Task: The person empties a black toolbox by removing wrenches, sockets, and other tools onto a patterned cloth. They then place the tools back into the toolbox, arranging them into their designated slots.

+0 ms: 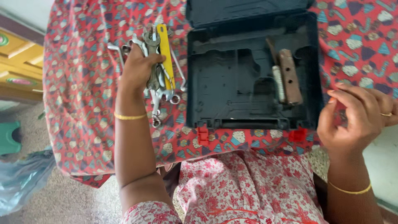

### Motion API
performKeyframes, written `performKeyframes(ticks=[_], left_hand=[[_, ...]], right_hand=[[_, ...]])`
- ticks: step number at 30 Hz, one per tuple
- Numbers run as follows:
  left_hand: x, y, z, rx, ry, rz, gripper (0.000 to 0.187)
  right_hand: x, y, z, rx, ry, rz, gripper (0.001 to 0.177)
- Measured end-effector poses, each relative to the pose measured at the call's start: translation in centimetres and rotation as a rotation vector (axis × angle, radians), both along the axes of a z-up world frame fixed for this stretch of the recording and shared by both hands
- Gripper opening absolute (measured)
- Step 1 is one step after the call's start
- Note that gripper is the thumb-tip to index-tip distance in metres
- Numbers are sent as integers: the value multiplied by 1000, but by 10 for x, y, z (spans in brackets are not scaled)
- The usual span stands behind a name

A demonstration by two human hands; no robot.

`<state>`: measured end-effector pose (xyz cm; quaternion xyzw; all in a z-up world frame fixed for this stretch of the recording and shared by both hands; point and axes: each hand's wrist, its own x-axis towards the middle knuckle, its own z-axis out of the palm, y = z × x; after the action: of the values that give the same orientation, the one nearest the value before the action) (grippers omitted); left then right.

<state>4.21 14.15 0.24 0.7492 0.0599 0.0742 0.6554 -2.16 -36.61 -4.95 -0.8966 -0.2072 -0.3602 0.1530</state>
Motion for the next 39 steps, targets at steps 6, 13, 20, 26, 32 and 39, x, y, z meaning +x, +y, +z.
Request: performKeyframes(ticks=[6, 13, 20, 26, 32, 39], left_hand=[[16, 45, -44, 480, 167, 156, 49], [-9, 90, -48, 565, 31, 408, 55], [-23, 89, -33, 759, -293, 620, 49], [-18, 50, -21, 752, -377, 562, 51], [-29, 28, -20, 961, -508, 451, 48], [-27, 31, -23, 766, -485, 386, 48]], right_hand=[[19, 21, 7, 29, 59, 95, 16], [36, 39, 11, 10, 138, 105, 9], [52, 72, 44, -168, 303, -10, 27], [87, 75, 70, -96, 338, 134, 28], [141, 77, 51, -225, 383, 306, 41], [156, 79, 19, -327, 810, 114, 43]])
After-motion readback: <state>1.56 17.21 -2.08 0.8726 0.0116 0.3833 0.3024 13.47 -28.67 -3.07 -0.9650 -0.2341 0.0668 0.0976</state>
